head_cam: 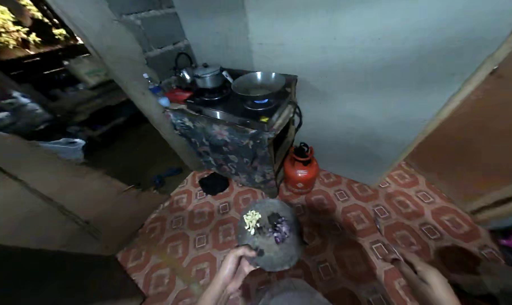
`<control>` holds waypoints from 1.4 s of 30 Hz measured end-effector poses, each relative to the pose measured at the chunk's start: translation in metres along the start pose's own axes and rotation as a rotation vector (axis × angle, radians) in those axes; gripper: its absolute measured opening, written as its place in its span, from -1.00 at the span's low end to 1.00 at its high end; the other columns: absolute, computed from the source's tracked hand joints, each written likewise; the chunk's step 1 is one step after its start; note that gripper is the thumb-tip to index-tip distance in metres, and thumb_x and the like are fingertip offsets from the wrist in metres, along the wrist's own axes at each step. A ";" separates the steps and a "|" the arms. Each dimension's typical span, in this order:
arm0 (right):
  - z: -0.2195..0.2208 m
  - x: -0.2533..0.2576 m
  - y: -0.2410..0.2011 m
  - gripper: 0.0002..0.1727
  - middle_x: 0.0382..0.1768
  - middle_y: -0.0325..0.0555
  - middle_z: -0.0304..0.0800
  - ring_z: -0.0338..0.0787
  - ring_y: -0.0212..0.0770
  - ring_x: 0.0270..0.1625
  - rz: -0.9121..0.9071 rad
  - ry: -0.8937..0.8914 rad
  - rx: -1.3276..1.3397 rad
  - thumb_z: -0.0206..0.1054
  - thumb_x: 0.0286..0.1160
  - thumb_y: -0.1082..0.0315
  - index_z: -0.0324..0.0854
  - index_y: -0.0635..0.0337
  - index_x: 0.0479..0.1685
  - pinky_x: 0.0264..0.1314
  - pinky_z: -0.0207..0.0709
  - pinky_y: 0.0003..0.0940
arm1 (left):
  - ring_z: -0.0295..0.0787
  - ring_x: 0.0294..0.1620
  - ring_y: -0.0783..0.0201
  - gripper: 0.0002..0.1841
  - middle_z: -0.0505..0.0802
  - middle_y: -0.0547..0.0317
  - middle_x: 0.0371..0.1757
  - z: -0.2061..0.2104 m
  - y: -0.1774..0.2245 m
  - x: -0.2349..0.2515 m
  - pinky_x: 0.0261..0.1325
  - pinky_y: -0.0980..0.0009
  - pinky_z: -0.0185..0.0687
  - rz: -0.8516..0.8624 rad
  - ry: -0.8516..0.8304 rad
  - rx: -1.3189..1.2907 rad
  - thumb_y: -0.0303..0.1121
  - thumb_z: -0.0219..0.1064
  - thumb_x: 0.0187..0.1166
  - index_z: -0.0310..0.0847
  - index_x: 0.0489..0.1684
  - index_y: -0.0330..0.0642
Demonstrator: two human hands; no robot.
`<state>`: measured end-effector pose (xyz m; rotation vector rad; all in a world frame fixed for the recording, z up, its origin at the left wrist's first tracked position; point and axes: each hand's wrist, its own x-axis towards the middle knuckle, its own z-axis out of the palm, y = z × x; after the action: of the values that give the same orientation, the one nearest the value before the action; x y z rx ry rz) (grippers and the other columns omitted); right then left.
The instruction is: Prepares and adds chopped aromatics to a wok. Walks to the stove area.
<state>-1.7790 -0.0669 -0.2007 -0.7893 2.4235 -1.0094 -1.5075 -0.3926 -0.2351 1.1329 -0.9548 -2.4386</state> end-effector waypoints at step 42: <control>0.052 0.650 -0.304 -0.65 -0.10 -0.01 0.81 0.83 -0.15 -0.09 -1.207 -0.228 -0.012 0.04 0.86 0.23 0.70 0.11 0.29 0.00 0.76 -0.22 | 0.88 -0.22 0.20 -0.83 0.86 -0.02 -0.19 0.174 0.345 0.370 -0.16 0.27 0.87 0.763 0.277 -0.301 -0.49 0.13 0.50 0.54 -0.04 -0.24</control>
<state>-2.1404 -0.6808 -0.1018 -2.3183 1.6114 -1.1348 -1.8857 -0.7556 -0.1317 0.7747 -0.7195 -1.6847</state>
